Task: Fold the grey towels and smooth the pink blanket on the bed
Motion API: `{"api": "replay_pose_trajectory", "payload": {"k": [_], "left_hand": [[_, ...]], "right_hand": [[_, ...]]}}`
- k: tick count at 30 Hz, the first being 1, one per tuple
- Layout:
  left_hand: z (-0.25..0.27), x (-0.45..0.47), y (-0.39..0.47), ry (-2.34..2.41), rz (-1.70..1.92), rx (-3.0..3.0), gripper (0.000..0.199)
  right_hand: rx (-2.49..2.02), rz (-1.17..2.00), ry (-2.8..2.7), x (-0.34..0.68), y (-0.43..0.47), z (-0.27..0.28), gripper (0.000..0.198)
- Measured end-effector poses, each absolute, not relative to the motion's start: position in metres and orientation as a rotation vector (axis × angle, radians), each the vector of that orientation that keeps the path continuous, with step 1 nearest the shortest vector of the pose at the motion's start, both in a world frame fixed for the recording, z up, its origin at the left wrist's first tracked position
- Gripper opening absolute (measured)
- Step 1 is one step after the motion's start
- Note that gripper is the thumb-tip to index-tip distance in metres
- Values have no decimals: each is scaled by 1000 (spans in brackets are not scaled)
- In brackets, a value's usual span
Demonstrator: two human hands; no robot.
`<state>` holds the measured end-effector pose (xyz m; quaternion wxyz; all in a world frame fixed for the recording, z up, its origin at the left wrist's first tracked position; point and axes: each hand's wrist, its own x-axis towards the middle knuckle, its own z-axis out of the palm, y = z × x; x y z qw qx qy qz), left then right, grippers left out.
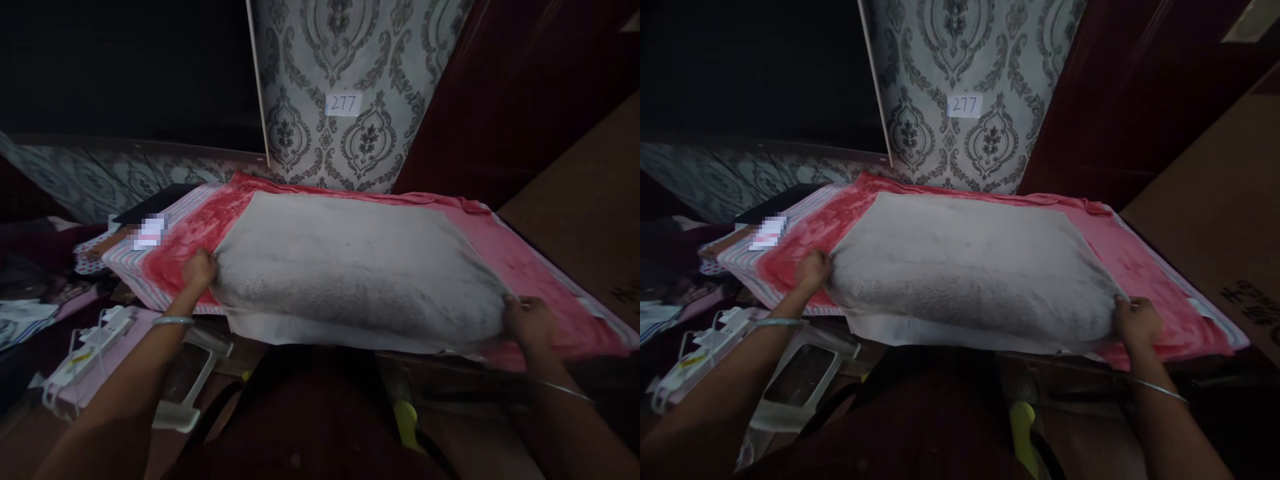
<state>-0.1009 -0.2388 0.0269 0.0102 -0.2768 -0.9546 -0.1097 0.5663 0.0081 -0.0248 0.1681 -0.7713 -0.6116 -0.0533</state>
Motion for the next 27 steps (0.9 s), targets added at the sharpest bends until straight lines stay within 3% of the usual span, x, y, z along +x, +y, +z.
{"api": "replay_pose_trajectory", "payload": {"k": [4,13,16,21,27], "left_hand": [[30,-95,-241,-2996,-243,-889,52],[34,-88,-240,-2839,-146,-1005,51],[30,-45,-212,-2539,-266,-1424,54],[6,65,-154,-2050,-315,-2356,63],[-16,101,-145,-2016,-269,-2398,64]], "right_hand": [[-2280,138,-1595,563,0,-23,59],[-2359,-10,-1665,539,-19,-10,56],[-2002,-127,-1915,483,-27,-1,54],[-1347,58,-2516,344,-59,-9,55],[-1201,44,-2707,308,-76,-24,54]]}}
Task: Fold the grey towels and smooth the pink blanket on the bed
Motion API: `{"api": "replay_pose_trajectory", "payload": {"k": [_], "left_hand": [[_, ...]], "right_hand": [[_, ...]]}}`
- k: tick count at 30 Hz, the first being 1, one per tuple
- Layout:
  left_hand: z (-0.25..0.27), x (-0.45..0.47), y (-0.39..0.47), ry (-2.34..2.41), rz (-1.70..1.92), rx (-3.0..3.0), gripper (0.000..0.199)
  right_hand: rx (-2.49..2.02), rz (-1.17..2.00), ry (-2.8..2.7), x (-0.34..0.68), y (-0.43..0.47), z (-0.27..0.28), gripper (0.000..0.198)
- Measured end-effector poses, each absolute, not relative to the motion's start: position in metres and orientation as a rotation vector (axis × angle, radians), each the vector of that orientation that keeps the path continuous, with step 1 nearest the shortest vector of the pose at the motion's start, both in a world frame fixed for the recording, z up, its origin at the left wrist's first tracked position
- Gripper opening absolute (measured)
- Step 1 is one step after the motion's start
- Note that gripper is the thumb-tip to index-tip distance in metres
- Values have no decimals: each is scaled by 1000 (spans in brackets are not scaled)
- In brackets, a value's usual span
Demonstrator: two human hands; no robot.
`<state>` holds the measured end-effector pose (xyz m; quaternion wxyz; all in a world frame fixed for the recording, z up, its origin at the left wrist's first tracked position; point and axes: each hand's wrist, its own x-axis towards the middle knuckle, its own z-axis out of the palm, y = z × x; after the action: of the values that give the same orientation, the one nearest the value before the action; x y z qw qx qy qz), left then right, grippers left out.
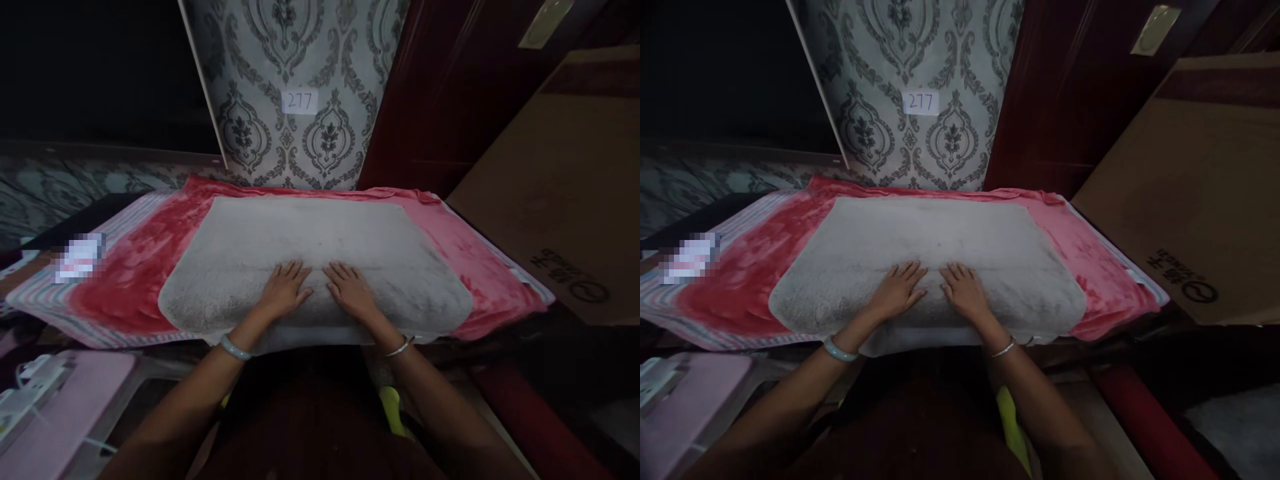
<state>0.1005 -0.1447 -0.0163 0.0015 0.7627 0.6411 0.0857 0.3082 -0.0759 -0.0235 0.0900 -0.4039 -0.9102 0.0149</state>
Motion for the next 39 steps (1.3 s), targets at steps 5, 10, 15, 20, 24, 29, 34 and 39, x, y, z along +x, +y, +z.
{"api": "replay_pose_trajectory", "payload": {"k": [5,10,15,20,24,29,34,39], "left_hand": [[-10,61,-164,2184,191,2279,66],[-2,-20,-192,2553,91,1913,66],[3,-90,-217,2839,77,1509,69],[8,-88,-204,2980,123,1491,70],[9,-36,-155,2639,141,1983,72],[1,12,-95,2131,41,2293,63],[-1,-12,-76,2368,44,2152,64],[6,-56,-73,2680,112,1837,70]], "right_hand": [[-1515,-66,-2544,385,-53,-27,53],[-1905,-142,-2269,472,-34,-36,56],[-2085,-139,-2107,515,-21,-44,56],[-2163,-60,-2104,497,-14,-31,54],[-1926,70,-2336,438,-11,-15,56],[-1583,254,-2656,389,10,-11,60],[-1842,201,-2518,415,45,-13,63],[-2047,101,-2329,446,72,-21,64]]}}
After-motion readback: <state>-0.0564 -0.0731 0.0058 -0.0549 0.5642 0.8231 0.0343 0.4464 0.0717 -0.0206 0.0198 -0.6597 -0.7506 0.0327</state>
